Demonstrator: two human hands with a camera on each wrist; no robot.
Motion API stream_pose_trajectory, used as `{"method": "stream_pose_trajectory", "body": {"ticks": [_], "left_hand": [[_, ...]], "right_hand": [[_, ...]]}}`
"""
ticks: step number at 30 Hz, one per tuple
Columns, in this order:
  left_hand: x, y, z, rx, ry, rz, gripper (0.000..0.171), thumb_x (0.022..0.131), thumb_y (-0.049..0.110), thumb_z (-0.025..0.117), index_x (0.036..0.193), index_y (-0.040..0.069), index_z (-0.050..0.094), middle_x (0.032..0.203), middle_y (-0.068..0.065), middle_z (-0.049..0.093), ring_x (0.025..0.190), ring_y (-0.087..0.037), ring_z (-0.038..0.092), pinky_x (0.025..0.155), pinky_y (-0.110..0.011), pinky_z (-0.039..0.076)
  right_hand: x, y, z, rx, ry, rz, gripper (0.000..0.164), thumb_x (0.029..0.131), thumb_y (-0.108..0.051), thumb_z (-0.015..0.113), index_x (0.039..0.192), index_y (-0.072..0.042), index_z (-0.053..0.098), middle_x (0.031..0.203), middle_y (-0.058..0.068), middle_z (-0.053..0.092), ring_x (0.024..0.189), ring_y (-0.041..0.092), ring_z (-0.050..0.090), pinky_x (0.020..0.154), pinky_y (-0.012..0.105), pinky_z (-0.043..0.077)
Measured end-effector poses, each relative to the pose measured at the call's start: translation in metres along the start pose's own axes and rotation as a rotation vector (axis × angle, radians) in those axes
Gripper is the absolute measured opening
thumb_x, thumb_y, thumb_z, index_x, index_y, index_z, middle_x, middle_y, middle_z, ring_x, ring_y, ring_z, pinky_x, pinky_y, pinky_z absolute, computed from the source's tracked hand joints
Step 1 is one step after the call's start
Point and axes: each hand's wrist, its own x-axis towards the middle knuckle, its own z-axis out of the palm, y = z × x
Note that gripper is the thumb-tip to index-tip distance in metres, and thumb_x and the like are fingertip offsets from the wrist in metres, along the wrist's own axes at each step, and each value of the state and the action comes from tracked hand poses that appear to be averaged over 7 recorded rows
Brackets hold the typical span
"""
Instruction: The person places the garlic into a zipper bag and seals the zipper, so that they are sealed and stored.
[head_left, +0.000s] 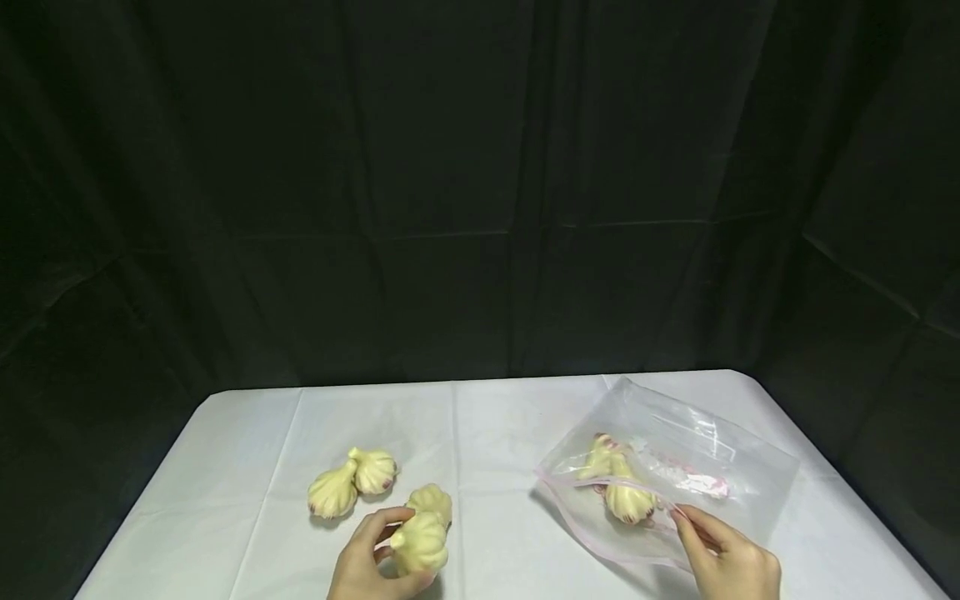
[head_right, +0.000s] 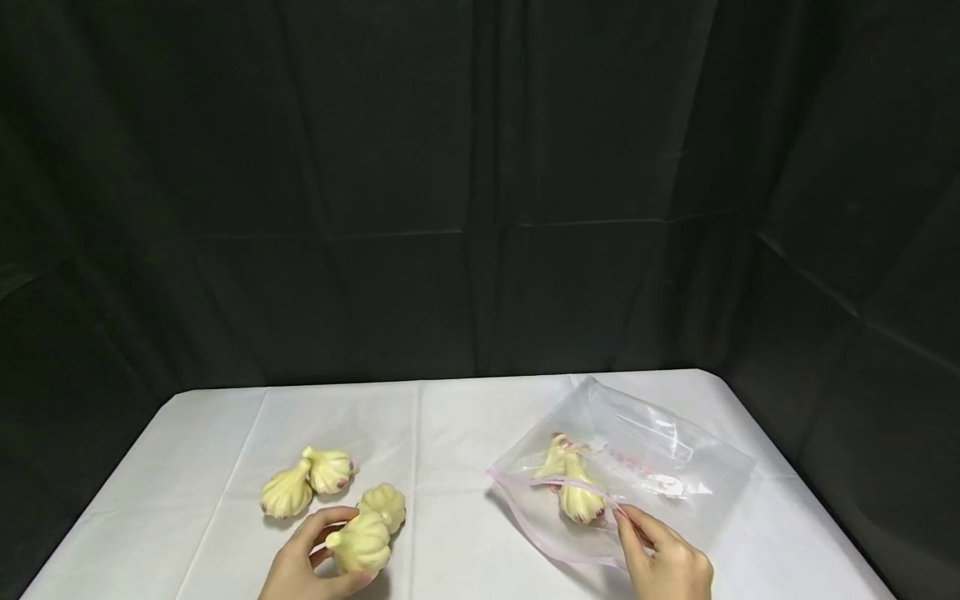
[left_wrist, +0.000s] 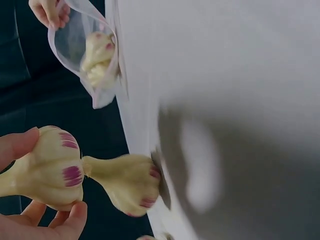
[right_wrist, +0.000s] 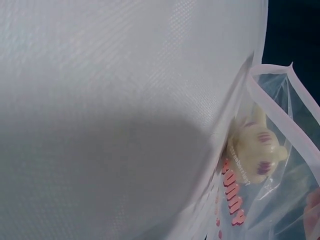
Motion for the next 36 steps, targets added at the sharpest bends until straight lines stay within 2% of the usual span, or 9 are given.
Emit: {"method": "stream_pose_trajectory", "body": {"ticks": [5, 7, 12, 19, 24, 27, 31, 36], "left_hand": [[0.002, 0.003, 0.012, -0.037, -0.074, 0.017, 0.063, 0.067, 0.006, 0.085, 0.122, -0.002, 0.054, 0.117, -0.016, 0.055, 0.106, -0.032, 0.055, 0.083, -0.041, 0.056], [0.004, 0.004, 0.018, -0.038, -0.110, 0.039, 0.063, 0.068, 0.008, 0.085, 0.122, -0.002, 0.054, 0.118, -0.015, 0.055, 0.105, -0.030, 0.055, 0.082, -0.036, 0.055], [0.009, 0.008, 0.037, -0.028, -0.170, 0.122, 0.061, 0.069, 0.012, 0.085, 0.120, -0.002, 0.056, 0.116, -0.012, 0.057, 0.100, -0.028, 0.058, 0.079, -0.024, 0.052], [0.018, 0.021, 0.060, -0.042, -0.216, 0.167, 0.057, 0.067, 0.007, 0.085, 0.117, 0.001, 0.059, 0.110, -0.006, 0.055, 0.099, -0.022, 0.058, 0.082, -0.026, 0.054], [0.028, 0.031, 0.079, -0.055, -0.245, 0.158, 0.057, 0.067, 0.003, 0.085, 0.118, 0.002, 0.059, 0.113, -0.005, 0.055, 0.101, -0.023, 0.057, 0.085, -0.028, 0.054], [0.034, 0.038, 0.090, -0.051, -0.256, 0.128, 0.057, 0.068, 0.002, 0.085, 0.118, 0.004, 0.059, 0.116, -0.004, 0.055, 0.104, -0.023, 0.055, 0.088, -0.029, 0.053], [0.043, 0.047, 0.104, -0.062, -0.268, 0.099, 0.058, 0.068, 0.001, 0.084, 0.119, 0.005, 0.058, 0.115, 0.000, 0.054, 0.104, -0.018, 0.053, 0.090, -0.029, 0.051], [0.049, 0.053, 0.119, -0.063, -0.253, 0.099, 0.058, 0.066, -0.002, 0.084, 0.118, 0.005, 0.060, 0.111, 0.004, 0.054, 0.100, -0.011, 0.049, 0.088, -0.024, 0.047]], "right_hand": [[0.001, -0.001, 0.000, 0.004, -0.008, -0.017, 0.015, 0.061, 0.003, 0.083, 0.073, -0.001, 0.076, 0.063, 0.012, 0.069, 0.065, -0.020, 0.048, 0.044, 0.013, 0.044], [0.001, -0.001, 0.000, -0.007, -0.015, -0.014, 0.019, 0.057, 0.005, 0.084, 0.073, -0.002, 0.077, 0.062, 0.011, 0.069, 0.063, -0.018, 0.049, 0.043, 0.015, 0.045], [0.002, 0.000, -0.001, -0.011, -0.018, -0.006, 0.020, 0.057, 0.004, 0.084, 0.074, -0.002, 0.077, 0.063, 0.011, 0.069, 0.064, -0.019, 0.048, 0.043, 0.015, 0.045], [0.001, -0.001, -0.003, -0.015, -0.019, 0.001, 0.020, 0.057, 0.004, 0.084, 0.074, -0.003, 0.077, 0.063, 0.010, 0.069, 0.064, -0.021, 0.047, 0.044, 0.016, 0.045], [0.001, 0.000, -0.003, -0.010, -0.019, 0.003, 0.020, 0.057, 0.004, 0.084, 0.075, -0.002, 0.077, 0.063, 0.011, 0.069, 0.066, -0.021, 0.047, 0.045, 0.013, 0.045], [0.002, 0.000, -0.003, -0.007, -0.018, 0.005, 0.020, 0.057, 0.004, 0.084, 0.075, -0.002, 0.077, 0.063, 0.011, 0.069, 0.066, -0.022, 0.046, 0.046, 0.014, 0.045], [0.002, -0.002, -0.003, -0.014, -0.018, 0.009, 0.020, 0.056, 0.004, 0.085, 0.074, -0.002, 0.077, 0.063, 0.011, 0.069, 0.065, -0.021, 0.047, 0.046, 0.013, 0.045], [0.004, -0.005, -0.003, -0.028, -0.020, 0.015, 0.020, 0.056, 0.003, 0.086, 0.074, -0.003, 0.077, 0.062, 0.010, 0.069, 0.064, -0.020, 0.047, 0.046, 0.017, 0.046]]}}
